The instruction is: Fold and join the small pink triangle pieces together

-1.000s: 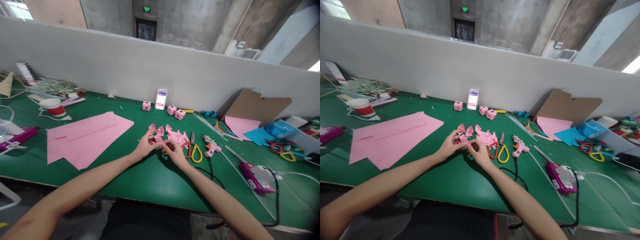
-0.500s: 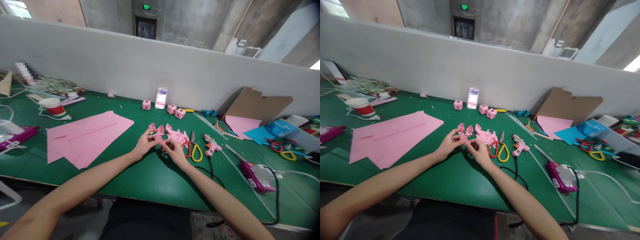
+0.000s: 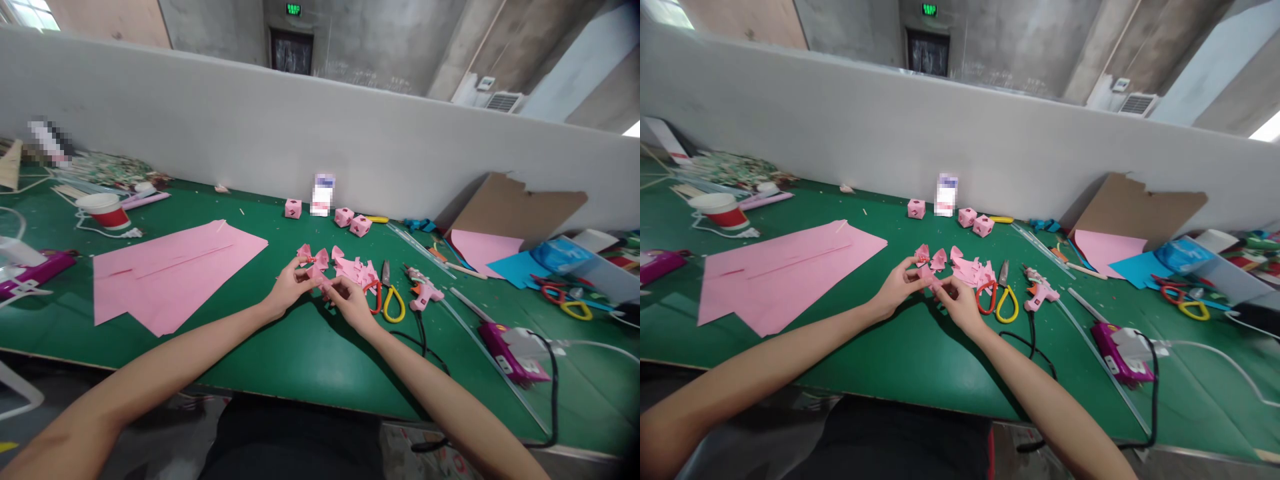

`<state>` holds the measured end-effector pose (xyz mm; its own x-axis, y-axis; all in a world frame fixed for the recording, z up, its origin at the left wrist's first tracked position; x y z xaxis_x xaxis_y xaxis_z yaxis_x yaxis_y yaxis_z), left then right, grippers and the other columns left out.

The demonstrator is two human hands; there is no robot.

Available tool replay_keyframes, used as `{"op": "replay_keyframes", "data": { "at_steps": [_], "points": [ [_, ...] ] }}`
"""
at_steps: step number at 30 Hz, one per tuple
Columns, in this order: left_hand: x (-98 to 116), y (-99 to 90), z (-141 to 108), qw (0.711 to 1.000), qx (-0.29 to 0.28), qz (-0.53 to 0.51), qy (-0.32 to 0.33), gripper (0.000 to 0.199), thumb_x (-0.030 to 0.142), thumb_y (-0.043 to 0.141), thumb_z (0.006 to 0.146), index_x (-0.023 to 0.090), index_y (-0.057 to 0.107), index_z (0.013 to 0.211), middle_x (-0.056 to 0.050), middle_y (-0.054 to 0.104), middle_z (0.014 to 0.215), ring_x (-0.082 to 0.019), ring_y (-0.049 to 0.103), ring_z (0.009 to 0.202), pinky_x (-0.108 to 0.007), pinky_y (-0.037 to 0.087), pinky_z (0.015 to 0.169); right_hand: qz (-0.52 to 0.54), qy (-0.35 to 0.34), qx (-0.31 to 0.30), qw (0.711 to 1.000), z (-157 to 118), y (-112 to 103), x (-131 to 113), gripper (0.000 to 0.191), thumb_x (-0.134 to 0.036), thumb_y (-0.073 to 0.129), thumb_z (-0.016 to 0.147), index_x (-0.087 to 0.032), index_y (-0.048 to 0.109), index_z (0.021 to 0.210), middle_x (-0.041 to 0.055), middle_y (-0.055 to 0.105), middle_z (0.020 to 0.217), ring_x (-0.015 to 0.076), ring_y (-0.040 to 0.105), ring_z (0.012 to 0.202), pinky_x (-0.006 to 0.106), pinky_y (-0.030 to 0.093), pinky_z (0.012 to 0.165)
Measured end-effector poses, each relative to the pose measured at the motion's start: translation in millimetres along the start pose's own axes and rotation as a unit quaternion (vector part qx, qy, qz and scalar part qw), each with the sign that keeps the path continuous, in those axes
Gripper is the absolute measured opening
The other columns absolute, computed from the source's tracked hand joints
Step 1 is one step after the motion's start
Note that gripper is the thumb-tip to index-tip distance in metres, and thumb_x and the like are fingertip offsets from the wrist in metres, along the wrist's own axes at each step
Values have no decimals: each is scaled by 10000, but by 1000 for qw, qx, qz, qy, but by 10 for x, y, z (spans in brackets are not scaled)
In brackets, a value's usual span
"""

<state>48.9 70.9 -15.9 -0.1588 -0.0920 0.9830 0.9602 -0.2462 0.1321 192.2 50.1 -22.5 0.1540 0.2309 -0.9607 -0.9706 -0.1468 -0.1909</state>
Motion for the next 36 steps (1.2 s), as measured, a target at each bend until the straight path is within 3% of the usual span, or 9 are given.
{"op": "replay_keyframes", "data": {
  "at_steps": [27, 36],
  "points": [
    [-39, -53, 19, 1000, -6, 25, -19, 647, 316, 803, 658, 178, 449, 1181, 0, 676, 721, -139, 631, 659, -242, 454, 657, 10, 15, -28, 999, -8, 32, -16, 311, -504, 619, 825, -198, 569, 806, 6, 652, 689, 141, 613, 614, 240, 460, 535],
    [-45, -5, -9, 999, -19, 16, -19, 644, 330, 806, 654, 169, 467, 1176, -46, 713, 819, -156, 660, 686, -266, 484, 672, -77, -5, -49, 996, -18, 64, 4, 348, -526, 590, 833, -186, 640, 777, 17, 670, 706, 144, 575, 586, 254, 446, 537]
  ]
}}
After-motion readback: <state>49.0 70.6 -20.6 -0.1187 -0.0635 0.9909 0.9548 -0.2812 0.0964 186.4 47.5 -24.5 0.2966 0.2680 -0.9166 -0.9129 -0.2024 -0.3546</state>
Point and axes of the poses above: each hand's wrist, its own z-axis towards the middle knuckle, its own y-axis out of the palm, x = y × z, the point moved 7 cm from there along z, towards the middle knuckle
